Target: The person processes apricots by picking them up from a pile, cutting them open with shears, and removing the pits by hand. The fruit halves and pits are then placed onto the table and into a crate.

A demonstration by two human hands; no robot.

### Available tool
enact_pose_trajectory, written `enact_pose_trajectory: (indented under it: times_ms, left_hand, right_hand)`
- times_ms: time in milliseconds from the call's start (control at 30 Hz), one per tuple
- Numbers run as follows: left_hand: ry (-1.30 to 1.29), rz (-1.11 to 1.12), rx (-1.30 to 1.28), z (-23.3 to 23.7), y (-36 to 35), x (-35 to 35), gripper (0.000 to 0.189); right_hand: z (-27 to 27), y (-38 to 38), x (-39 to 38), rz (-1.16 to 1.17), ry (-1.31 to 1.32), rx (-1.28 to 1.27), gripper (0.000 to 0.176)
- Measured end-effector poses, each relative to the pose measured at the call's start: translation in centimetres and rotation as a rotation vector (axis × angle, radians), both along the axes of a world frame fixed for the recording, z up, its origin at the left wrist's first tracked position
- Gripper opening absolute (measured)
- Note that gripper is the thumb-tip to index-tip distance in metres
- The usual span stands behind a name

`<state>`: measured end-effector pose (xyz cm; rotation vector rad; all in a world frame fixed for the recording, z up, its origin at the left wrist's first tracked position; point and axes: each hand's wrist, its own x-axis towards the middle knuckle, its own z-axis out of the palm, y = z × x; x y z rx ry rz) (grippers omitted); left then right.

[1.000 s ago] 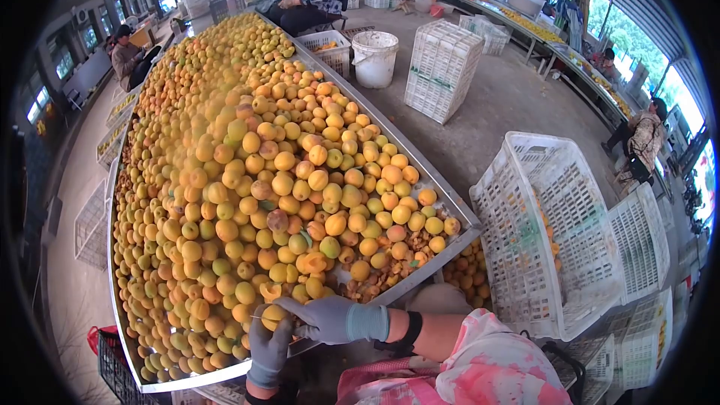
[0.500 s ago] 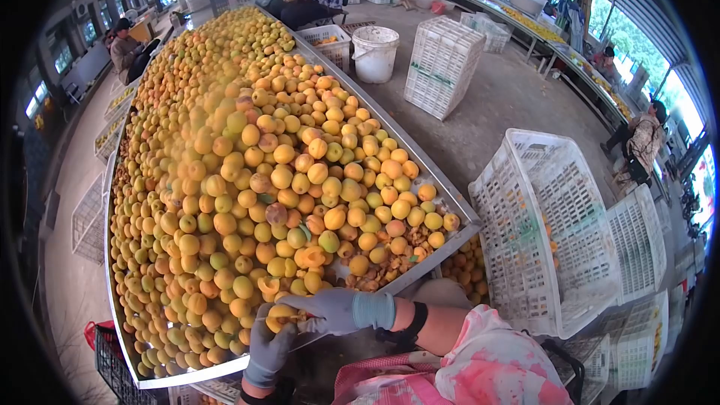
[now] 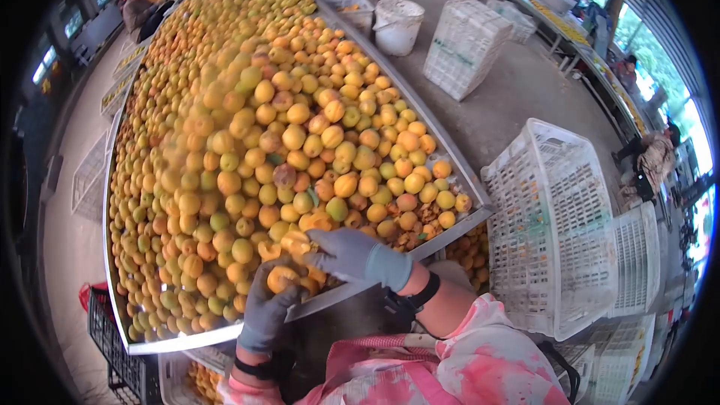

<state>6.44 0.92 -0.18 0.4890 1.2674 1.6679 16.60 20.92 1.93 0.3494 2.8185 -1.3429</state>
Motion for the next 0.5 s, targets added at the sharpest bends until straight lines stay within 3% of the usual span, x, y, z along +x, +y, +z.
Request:
enact_pose_trajectory:
  times_ms: [167, 233, 367, 500]
  left_hand:
    - [-0.106, -0.006, 0.048, 0.4, 0.7, -1.0, 0.053]
    - [-0.101, -0.014, 0.05, 0.0, 0.6, -0.9, 0.052]
    - [-0.136, -0.002, 0.084, 0.0, 1.2, -0.6, 0.052]
    - [-0.109, 0.001, 0.07, -1.0, 1.0, -0.5, 0.05]
  right_hand:
    - [0.7, 0.9, 0.0, -0.045, -0.211, -0.064, 0.042]
    - [0.4, 1.1, 0.0, -0.163, -0.044, 0.104, 0.044]
    - [0.7, 1.1, -0.9, -0.188, -0.018, 0.122, 0.041]
    - [0.6, -0.8, -2.0, -0.467, 0.18, -0.232, 0.032]
